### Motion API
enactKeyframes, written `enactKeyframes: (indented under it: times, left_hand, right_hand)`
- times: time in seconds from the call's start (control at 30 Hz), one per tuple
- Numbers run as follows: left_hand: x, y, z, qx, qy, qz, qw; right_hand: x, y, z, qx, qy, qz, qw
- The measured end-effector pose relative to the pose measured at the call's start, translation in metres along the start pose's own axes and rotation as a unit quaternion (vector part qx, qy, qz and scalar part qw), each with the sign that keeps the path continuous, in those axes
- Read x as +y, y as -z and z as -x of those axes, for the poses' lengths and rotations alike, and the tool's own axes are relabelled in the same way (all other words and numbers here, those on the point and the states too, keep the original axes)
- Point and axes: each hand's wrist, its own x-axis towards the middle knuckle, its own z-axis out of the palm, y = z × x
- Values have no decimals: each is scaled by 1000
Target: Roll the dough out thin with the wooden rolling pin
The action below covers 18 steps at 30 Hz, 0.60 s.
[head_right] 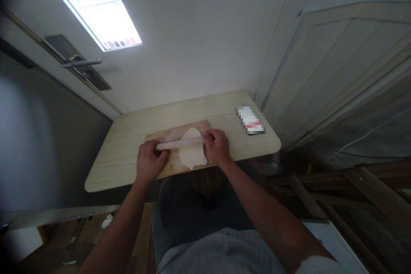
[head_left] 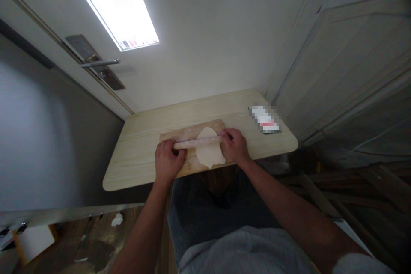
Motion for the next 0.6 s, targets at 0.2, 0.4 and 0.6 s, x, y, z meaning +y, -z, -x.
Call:
enactKeyframes:
  times: [0.2,0.4,0.6]
  left_hand:
    - [-3,-1,-1,0,13,8,1000]
    - [-5,-4,0,5,21,6,1000]
    - [-5,-4,1,12,15,12,1000]
  right_hand:
    - [2,0,1,-1,-25,-28,999]
    - [6,-1,-2,-22,-13,-3,1000]
    - [10,25,2,-158,97,-17,983]
